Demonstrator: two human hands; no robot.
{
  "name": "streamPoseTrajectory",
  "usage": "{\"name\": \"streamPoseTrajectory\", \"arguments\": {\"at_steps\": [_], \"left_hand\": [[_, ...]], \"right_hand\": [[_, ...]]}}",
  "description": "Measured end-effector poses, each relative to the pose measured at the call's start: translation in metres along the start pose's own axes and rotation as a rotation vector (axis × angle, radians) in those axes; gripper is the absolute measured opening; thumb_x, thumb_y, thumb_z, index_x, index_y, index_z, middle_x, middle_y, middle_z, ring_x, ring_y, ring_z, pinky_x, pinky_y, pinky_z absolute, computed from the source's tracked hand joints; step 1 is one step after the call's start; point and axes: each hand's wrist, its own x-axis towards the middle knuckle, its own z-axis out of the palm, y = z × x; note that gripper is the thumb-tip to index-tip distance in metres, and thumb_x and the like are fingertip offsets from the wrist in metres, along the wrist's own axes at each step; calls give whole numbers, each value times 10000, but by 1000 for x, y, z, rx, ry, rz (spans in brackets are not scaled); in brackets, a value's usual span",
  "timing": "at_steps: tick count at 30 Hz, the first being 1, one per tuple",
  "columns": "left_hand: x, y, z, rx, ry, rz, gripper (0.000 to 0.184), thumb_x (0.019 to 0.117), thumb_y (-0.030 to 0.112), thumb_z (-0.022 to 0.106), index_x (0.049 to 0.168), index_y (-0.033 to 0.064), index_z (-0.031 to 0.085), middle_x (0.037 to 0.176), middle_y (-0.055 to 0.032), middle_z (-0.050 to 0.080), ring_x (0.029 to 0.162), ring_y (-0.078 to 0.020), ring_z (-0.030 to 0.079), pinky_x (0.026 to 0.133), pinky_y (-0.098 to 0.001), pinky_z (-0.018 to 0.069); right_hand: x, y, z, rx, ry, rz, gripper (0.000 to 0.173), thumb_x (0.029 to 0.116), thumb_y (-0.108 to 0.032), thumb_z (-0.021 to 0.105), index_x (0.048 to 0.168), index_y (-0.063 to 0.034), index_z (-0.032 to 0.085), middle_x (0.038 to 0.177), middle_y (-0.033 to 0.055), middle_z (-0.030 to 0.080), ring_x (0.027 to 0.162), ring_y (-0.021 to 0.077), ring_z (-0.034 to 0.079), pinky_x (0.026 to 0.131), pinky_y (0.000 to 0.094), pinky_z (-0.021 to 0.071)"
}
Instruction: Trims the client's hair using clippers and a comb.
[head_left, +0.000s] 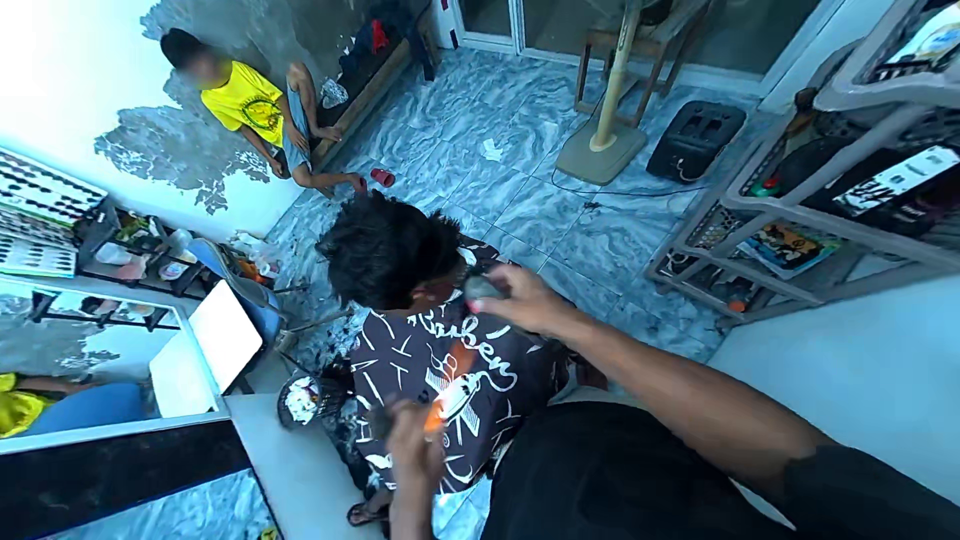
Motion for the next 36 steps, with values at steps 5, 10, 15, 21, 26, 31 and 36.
{"name": "streamPoseTrajectory", "arguments": {"at_steps": [5,10,15,21,26,31,36], "left_hand": [[56,43,98,-196,-325,530,358,1044,451,550,1133,171,754,808,-30,709,682,-188,669,641,-384,570],[162,36,89,-211,198,463,328,1021,354,600,1056,80,778,777,-81,693,654,-194,659,568,-373,549],[161,42,82,-301,-516,-306,437,1074,411,487,957,42,689,725,-100,644,635,-239,646,638,-489,569],[179,68,95,-207,-133,-13,356,1073,328,509,981,63,727,787,-64,677,679,-204,659,622,-447,576],[191,43,130,-332,-410,-421,454,1107,413,382,1048,46,643,717,-108,620,630,-258,636,627,-501,558],[147,73,24,-530,-197,-355,361,1068,371,519,965,65,681,685,-14,612,583,-113,586,572,-327,535],[205,-14,-70,-124,207,-106,515,954,531,661,981,24,574,867,-78,629,773,-150,617,722,-377,536]], "right_hand": [[-104,133,-88,719,230,471,398,1084,-390,387,1337,-134,559,988,73,698,783,198,694,616,384,604],[-212,189,-127,1033,484,419,587,1033,-659,289,1143,-241,687,991,1,753,782,132,726,634,329,621],[-233,206,-125,1224,460,268,529,962,-654,488,1101,-200,722,887,35,719,687,148,698,554,312,589],[-220,191,-96,933,636,349,398,1044,-539,441,1006,-232,691,662,-26,654,470,101,601,419,307,542],[-209,190,-103,878,433,256,446,947,-628,595,1055,-208,697,635,-4,629,458,119,592,430,337,557],[-190,174,-126,701,273,125,661,832,-618,760,1296,-185,577,765,30,669,530,160,626,472,346,571],[-157,142,-117,568,187,171,744,870,-628,675,1360,-107,470,947,96,712,604,194,672,520,348,593]]}}
